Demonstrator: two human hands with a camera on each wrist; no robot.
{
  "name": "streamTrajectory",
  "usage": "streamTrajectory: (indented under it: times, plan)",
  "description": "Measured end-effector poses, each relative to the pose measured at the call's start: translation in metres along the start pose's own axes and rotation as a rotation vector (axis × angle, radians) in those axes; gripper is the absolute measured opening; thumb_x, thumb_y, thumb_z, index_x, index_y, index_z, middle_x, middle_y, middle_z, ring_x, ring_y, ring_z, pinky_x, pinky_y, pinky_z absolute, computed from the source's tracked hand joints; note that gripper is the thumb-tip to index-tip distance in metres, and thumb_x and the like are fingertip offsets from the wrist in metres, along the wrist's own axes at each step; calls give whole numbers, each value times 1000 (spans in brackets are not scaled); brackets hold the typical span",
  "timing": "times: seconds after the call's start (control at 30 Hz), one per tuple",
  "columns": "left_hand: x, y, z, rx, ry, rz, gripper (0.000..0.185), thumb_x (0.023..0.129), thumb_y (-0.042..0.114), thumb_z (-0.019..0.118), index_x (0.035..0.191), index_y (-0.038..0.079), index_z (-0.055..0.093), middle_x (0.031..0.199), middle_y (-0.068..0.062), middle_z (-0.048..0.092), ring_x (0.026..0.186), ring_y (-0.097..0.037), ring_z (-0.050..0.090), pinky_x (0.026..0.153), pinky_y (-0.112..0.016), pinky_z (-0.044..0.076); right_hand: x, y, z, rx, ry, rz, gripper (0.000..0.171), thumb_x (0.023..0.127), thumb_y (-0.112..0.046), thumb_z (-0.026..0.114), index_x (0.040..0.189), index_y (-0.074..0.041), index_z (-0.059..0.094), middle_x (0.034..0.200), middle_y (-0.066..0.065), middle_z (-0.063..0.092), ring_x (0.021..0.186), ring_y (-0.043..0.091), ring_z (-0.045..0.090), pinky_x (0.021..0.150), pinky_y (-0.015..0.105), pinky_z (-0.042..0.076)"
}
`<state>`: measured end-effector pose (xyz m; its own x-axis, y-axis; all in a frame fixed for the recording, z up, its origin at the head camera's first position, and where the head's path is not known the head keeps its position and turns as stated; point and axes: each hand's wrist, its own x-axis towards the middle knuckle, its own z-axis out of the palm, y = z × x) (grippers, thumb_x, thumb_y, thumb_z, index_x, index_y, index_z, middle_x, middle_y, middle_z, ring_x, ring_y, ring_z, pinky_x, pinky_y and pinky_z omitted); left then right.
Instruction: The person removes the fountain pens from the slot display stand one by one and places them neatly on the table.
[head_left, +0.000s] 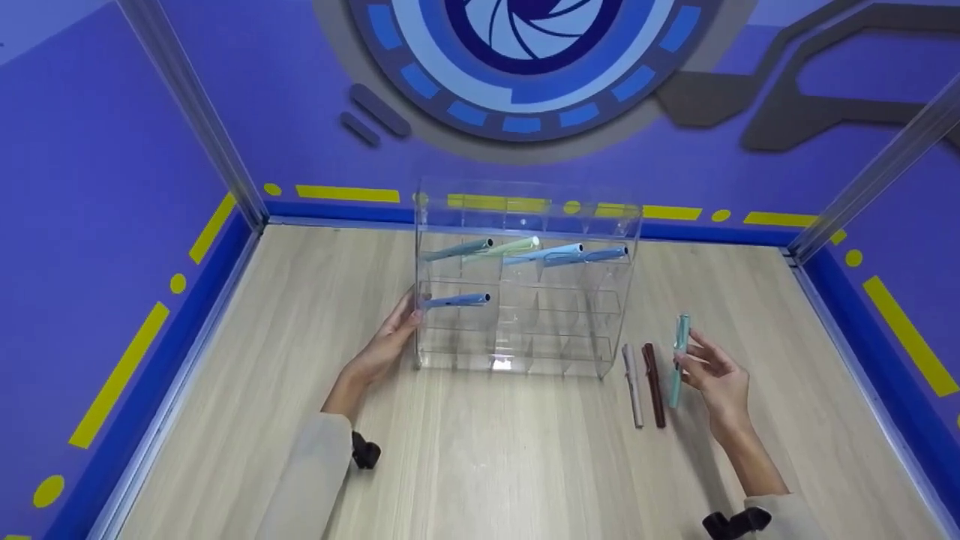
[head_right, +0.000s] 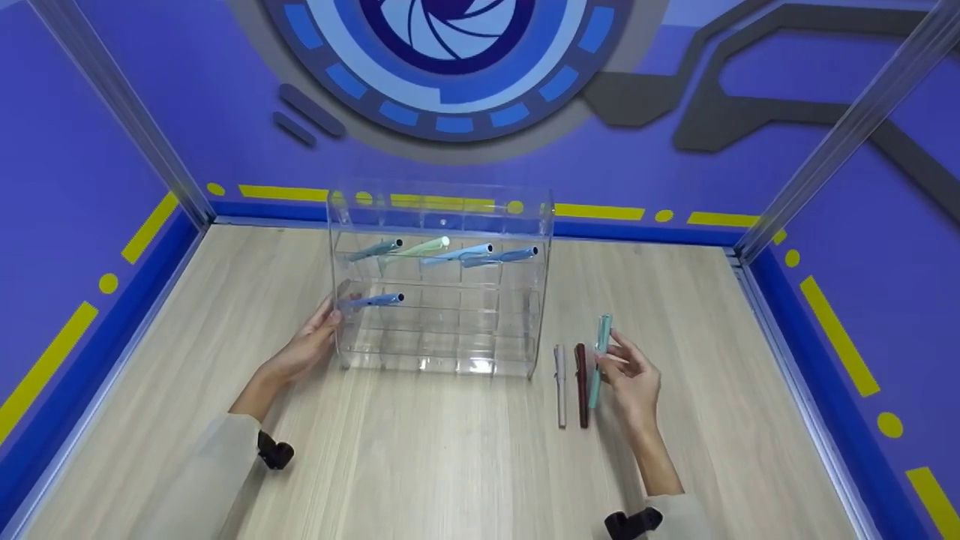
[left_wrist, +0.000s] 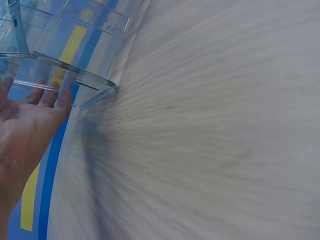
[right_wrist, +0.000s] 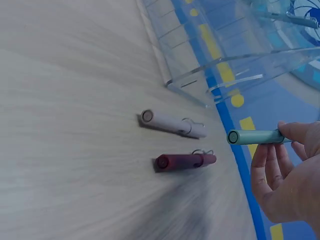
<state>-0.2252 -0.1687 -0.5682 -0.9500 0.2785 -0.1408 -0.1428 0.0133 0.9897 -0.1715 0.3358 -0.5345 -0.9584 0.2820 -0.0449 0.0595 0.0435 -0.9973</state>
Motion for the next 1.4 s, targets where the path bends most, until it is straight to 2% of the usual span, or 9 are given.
streamTrajectory:
  times: [0.3,0.5,0.67,0.77,0.9,1.0,1.17,1.4]
  plan:
    - [2,-1,-1,0,7,-29,79,108,49,44,166,23,-2,175,-5,-6,162,-25,-7,133,-43,2,10,20,-10,-108,45,46,50,95,-9,73,143,-3,58,95,-15,70,82,0,68,70,16,60]
    - [1,-2,-1,-11,3,-12,78,108,46,46,166,24,0,175,-3,-5,162,-23,-6,133,-42,3,12,30,-17,-211,35,105,51,96,-15,73,143,-4,58,92,-22,69,80,-2,68,70,17,61]
    - [1,-1,-1,-26,-7,3,75,109,41,46,166,24,1,175,-4,-5,162,-24,-6,133,-42,3,11,34,-20,-307,27,109,51,95,-19,75,140,-2,60,91,-25,69,79,-5,68,69,16,60]
    - [0,-1,-1,-32,-7,-1,74,109,42,46,166,25,1,175,-3,-4,162,-24,-6,133,-43,3,10,36,-21,-362,7,93,49,95,-17,74,139,0,61,95,-17,73,78,-5,69,69,17,61]
    - [0,-1,-1,-31,-4,3,74,109,42,46,166,26,2,175,-4,-4,162,-25,-5,133,-43,4,8,36,-20,-447,-45,48,44,97,-11,71,137,3,61,107,10,76,78,-3,71,69,18,62]
    - [0,-2,-1,-23,-5,1,74,109,42,45,166,25,2,175,-4,-4,162,-25,-5,133,-44,4,7,38,-19,-513,-79,16,42,96,-9,71,135,4,62,112,22,74,79,-3,71,68,17,62]
    - [0,-2,-1,2,-12,-13,74,109,43,45,166,26,2,175,-3,-4,162,-25,-6,133,-44,3,7,40,-18,-577,-82,-43,41,94,-8,73,132,5,64,112,28,73,74,-3,69,64,15,60]
    - [-2,-1,-3,16,2,-16,75,108,44,47,166,27,3,175,-4,-4,162,-25,-6,133,-44,4,11,43,-13,-660,-72,-98,40,93,-9,75,130,4,67,112,29,72,73,-12,60,61,13,58]
